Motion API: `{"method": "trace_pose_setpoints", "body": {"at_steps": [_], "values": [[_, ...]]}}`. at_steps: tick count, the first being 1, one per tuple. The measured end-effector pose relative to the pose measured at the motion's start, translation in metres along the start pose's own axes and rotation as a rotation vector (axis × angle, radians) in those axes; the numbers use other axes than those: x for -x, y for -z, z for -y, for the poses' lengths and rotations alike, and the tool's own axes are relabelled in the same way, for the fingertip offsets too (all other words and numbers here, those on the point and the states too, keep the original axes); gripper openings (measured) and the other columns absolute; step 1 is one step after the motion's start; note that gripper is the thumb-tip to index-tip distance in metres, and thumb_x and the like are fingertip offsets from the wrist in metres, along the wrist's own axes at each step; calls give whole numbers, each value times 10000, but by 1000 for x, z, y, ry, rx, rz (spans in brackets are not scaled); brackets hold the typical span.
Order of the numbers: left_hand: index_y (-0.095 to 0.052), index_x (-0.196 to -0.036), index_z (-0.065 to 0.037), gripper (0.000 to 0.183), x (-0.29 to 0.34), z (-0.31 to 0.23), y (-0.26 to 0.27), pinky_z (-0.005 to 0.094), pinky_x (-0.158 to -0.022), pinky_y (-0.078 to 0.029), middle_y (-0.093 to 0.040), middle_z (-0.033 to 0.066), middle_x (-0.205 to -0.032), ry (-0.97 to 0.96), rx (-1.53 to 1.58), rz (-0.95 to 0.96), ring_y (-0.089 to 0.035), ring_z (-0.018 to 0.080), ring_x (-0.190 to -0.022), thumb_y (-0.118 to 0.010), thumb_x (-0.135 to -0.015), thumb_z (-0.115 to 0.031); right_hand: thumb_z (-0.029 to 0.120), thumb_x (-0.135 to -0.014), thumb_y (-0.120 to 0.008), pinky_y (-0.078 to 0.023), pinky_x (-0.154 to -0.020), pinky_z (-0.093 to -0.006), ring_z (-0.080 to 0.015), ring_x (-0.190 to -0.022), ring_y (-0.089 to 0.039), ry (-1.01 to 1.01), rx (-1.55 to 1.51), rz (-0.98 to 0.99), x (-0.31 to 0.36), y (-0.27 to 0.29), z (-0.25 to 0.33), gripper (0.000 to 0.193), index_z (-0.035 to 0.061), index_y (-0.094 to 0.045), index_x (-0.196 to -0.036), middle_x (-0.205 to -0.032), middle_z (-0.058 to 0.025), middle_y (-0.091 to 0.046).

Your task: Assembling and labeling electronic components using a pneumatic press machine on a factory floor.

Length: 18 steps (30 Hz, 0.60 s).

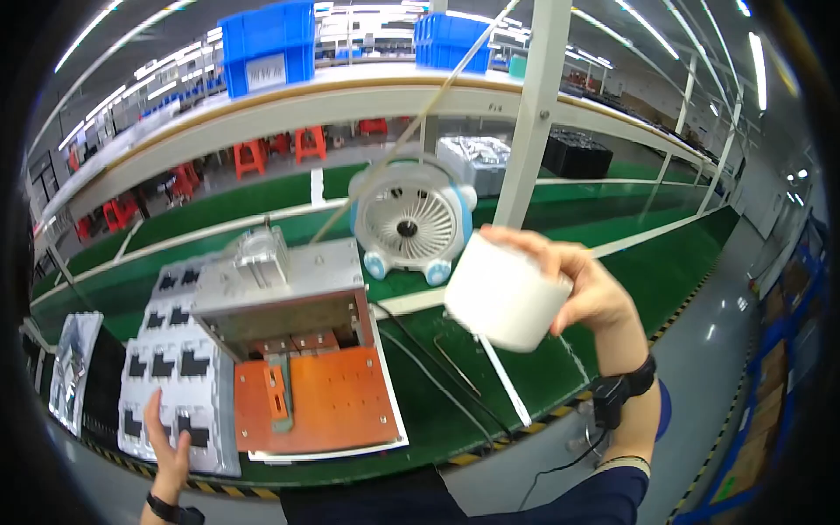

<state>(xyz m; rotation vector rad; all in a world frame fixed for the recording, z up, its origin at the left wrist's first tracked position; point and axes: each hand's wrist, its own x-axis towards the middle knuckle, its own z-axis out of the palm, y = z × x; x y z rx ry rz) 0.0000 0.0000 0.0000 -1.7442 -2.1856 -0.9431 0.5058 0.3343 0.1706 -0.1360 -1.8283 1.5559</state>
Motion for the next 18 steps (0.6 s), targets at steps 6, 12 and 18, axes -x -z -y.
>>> {"method": "trace_pose_setpoints", "body": {"at_steps": [6,12,18], "values": [[-417,-1328,25,752,-53,-78,15,491,-987,-360,-480,271,-1285,-327,367,28,-481,399,-1163,-538,-847,-540,191,-446,-952,-370,-1012,-552,-468,-1296,-382,-246,-394,213,31,-46,-98,430,87,-587,-649,-1377,-342,-392],[-465,-1332,-24,757,-69,-164,2,438,-957,-415,-466,194,-1326,-620,569,291,-478,358,-1176,-803,-717,-309,543,-555,-857,-406,-1005,-555,-443,-1261,-434,-328,-612,305,35,-106,-155,1083,-48,-412,-1346,-1400,-317,-360],[-382,-1417,-84,852,-74,-195,-24,438,-1033,-360,-327,229,-1441,-594,662,289,-371,386,-1289,-828,-704,-214,644,-926,-301,-591,-793,-375,-289,-1094,-604,-455,-792,161,29,-165,-156,684,57,-467,-1235,-1315,-200,-506]]}}
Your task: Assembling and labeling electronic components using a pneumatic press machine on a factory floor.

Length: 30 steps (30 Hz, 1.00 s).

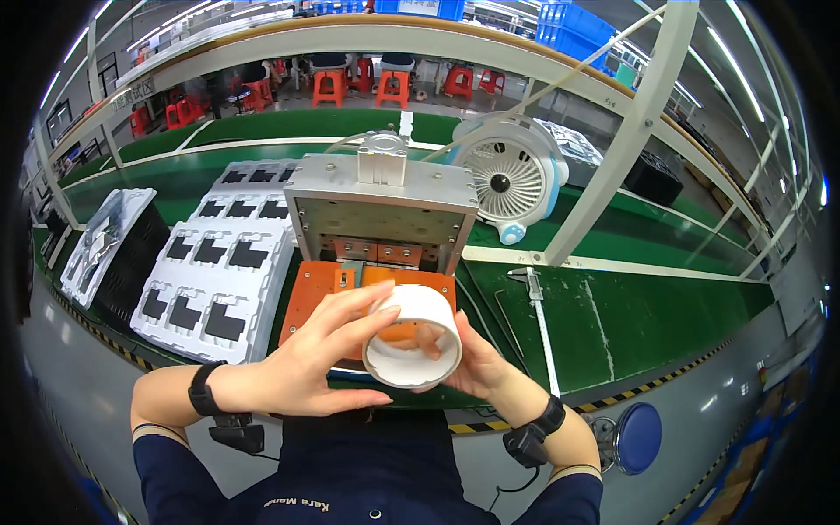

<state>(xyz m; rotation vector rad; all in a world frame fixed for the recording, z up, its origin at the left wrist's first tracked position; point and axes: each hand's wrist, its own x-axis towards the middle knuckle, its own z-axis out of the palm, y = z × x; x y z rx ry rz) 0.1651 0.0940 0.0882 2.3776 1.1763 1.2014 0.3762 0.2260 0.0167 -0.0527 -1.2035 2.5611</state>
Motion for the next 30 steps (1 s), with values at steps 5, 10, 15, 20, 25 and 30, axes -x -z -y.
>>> {"method": "trace_pose_setpoints", "body": {"at_steps": [5,10,15,20,25,30], "values": [[-409,-1407,-135,852,6,14,10,436,-1022,-389,-282,218,-1470,-12,-114,28,-344,389,-1324,-845,-679,-206,643,-943,-148,-617,-682,-350,-335,-948,-667,-193,14,-155,-5,-31,7,624,107,-444,-826,-1133,-314,-591],[-522,-1229,-85,624,5,11,16,381,-912,-509,-388,198,-1364,109,51,73,-516,333,-1180,-832,-702,-214,543,-993,-123,-607,-714,-375,-347,-831,-693,-277,114,-273,-7,-41,8,575,93,-457,-871,-1076,-277,-622],[-553,-844,-33,317,12,22,17,323,-879,-549,-484,104,-1229,372,493,140,-558,199,-1094,-822,-732,-157,570,-990,-178,-578,-642,-318,-297,-684,-697,-340,439,-392,-9,-56,20,639,44,-525,-882,-974,-171,-670],[-538,-833,-48,277,24,34,19,306,-884,-529,-483,80,-1241,492,774,164,-550,180,-1109,-797,-756,-110,223,-963,-562,-521,-623,-220,-103,-651,-615,209,669,-339,-5,-34,25,228,5,-555,-1028,-843,-71,-645],[-544,-878,-56,279,26,35,16,315,-918,-489,-454,103,-1304,550,1003,242,-530,187,-1134,-792,-751,-74,194,-740,-797,-350,-1053,-398,-267,-1306,-405,173,767,34,-11,-59,37,542,70,-534,-1198,-1389,-157,-434],[-566,-1176,-67,444,16,16,21,342,-928,-489,-440,150,-1384,452,555,51,-543,218,-1154,-768,-782,-105,109,-746,-802,-456,-784,-296,-164,-963,-552,150,915,23,-5,-59,39,251,14,-576,-803,-946,-77,-587]]}}
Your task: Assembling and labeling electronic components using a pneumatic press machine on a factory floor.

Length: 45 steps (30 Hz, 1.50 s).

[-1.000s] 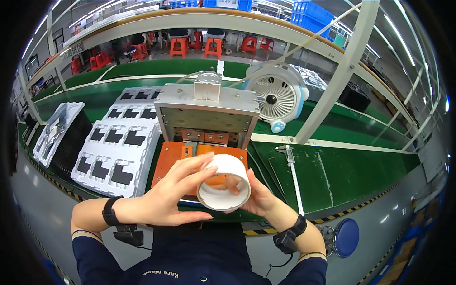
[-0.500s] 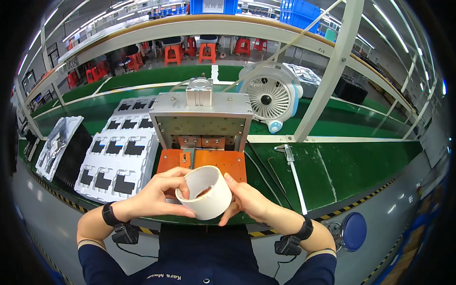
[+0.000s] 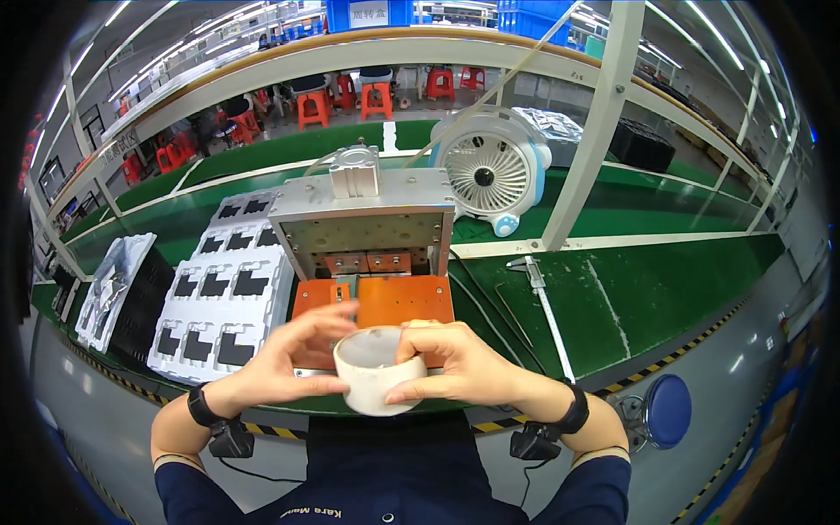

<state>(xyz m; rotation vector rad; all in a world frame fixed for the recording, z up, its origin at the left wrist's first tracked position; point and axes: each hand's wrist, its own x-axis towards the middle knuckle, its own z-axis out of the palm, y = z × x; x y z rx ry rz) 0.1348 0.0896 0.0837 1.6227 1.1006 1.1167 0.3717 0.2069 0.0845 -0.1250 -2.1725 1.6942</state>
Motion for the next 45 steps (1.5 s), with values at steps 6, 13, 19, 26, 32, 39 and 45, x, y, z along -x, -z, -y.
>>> {"method": "trace_pose_setpoints", "body": {"at_steps": [6,13,19,26,32,39,45], "values": [[-689,-990,-27,264,-14,-29,-5,313,-748,-525,-616,102,-1049,-345,-444,-168,-610,191,-885,-779,-756,-109,189,-710,-837,-389,-597,-256,-104,-670,-528,80,313,-339,-3,-7,8,274,49,-602,-694,-637,-24,-591],[-696,-917,-26,184,-26,-23,-18,252,-643,-464,-667,67,-871,-365,-380,-349,-606,134,-748,-764,-756,-81,250,-657,-857,-346,-652,-290,-160,-617,-501,274,637,-438,-6,-9,8,315,81,-592,-647,-626,-14,-574],[-709,-908,-32,167,-32,-25,-18,248,-643,-439,-670,50,-846,-306,-334,-337,-595,121,-759,-761,-760,-87,260,-627,-869,-346,-672,-292,-155,-596,-498,373,782,-491,-9,-9,8,324,102,-586,-633,-613,13,-558],[-655,-875,-12,95,-29,-28,-22,294,-721,-458,-649,85,-877,-280,-333,-257,-601,177,-799,-707,-810,-58,274,-654,-848,-346,-681,-298,-164,-570,-485,336,849,-520,-6,-5,7,321,106,-576,-635,-576,19,-530],[-632,-877,-7,118,-18,-36,-23,302,-809,-486,-639,104,-964,-310,-399,-264,-621,196,-929,-696,-782,24,230,-661,-848,-334,-597,-281,-133,-546,-456,191,574,-580,-4,4,3,290,83,-599,-636,-604,3,-598],[-677,-868,-15,151,-35,-21,-19,271,-721,-456,-648,52,-883,-237,-176,-322,-582,132,-819,-761,-765,-87,277,-669,-842,-312,-616,-289,-152,-536,-460,368,734,-495,-8,-11,15,331,99,-566,-627,-562,14,-523],[-666,-856,-11,115,-34,-21,-20,279,-764,-450,-626,56,-890,-150,-109,-292,-573,148,-870,-733,-798,-83,262,-592,-883,-332,-611,-273,-136,-534,-486,329,776,-480,-9,-11,11,332,93,-599,-617,-577,10,-554]]}}
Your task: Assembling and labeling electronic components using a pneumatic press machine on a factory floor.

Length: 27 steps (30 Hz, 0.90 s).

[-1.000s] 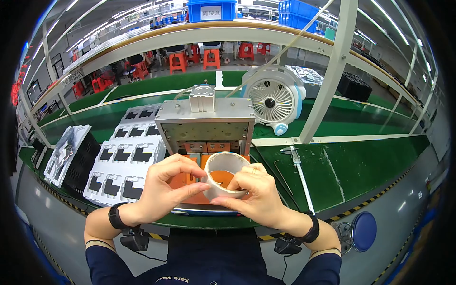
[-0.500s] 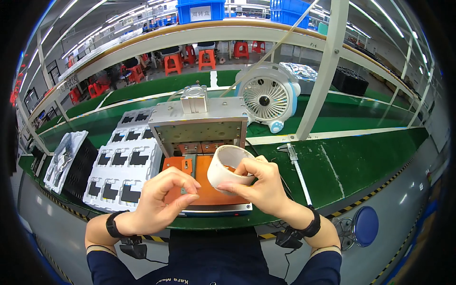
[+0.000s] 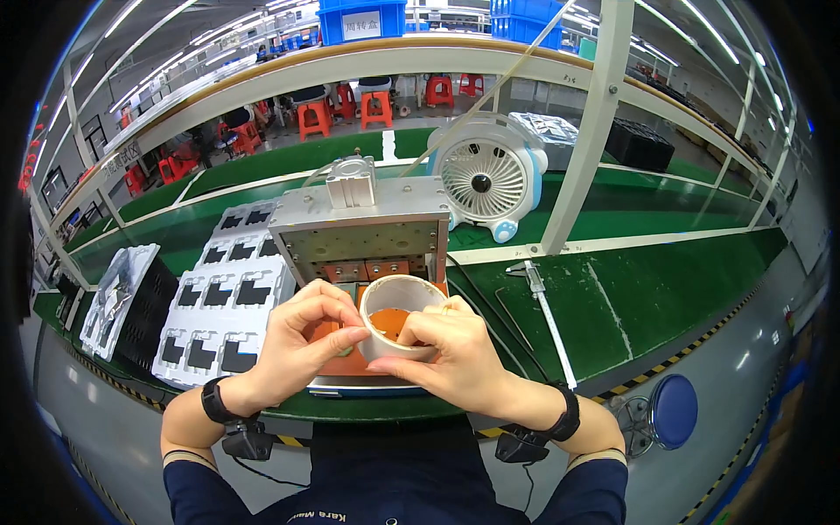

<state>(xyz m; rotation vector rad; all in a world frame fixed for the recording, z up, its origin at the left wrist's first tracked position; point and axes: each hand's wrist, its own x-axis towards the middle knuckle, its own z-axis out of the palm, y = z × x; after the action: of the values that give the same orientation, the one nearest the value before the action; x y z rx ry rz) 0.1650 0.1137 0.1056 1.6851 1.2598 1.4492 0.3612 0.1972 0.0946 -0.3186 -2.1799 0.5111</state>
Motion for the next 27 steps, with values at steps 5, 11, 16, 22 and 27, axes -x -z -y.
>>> {"method": "trace_pose_setpoints", "body": {"at_steps": [5,11,16,22,27], "values": [[-586,-913,0,98,5,2,0,255,-755,-453,-614,50,-920,-43,38,69,-569,117,-854,-644,-882,-73,312,-696,-824,-352,-668,-289,-190,-526,-476,-52,-83,-12,-5,2,0,352,84,-561,-643,-554,-12,-514],[-557,-967,-4,78,7,0,5,177,-660,-424,-590,5,-900,95,185,41,-508,26,-761,-576,-942,-76,350,-718,-805,-372,-688,-324,-214,-584,-516,-74,-151,224,-6,17,-9,351,59,-609,-708,-576,-57,-525],[-556,-965,0,84,12,-8,4,178,-653,-434,-599,11,-878,54,165,34,-514,28,-739,-589,-934,-71,342,-731,-792,-370,-679,-326,-228,-576,-525,-90,-49,189,-14,25,5,390,53,-541,-657,-555,-73,-518],[-550,-960,15,89,22,-23,-1,204,-694,-491,-627,40,-893,34,137,50,-584,57,-775,-598,-922,-50,232,-754,-774,-458,-692,-374,-273,-690,-574,-199,-14,102,-24,26,18,324,73,-585,-964,-789,-102,-614],[-534,-964,24,84,10,-28,10,220,-688,-507,-611,41,-876,6,128,13,-584,76,-779,-591,-912,-9,163,-802,-714,-503,-667,-369,-293,-772,-635,122,33,58,-32,26,10,284,78,-611,-1053,-886,-106,-661]]}}
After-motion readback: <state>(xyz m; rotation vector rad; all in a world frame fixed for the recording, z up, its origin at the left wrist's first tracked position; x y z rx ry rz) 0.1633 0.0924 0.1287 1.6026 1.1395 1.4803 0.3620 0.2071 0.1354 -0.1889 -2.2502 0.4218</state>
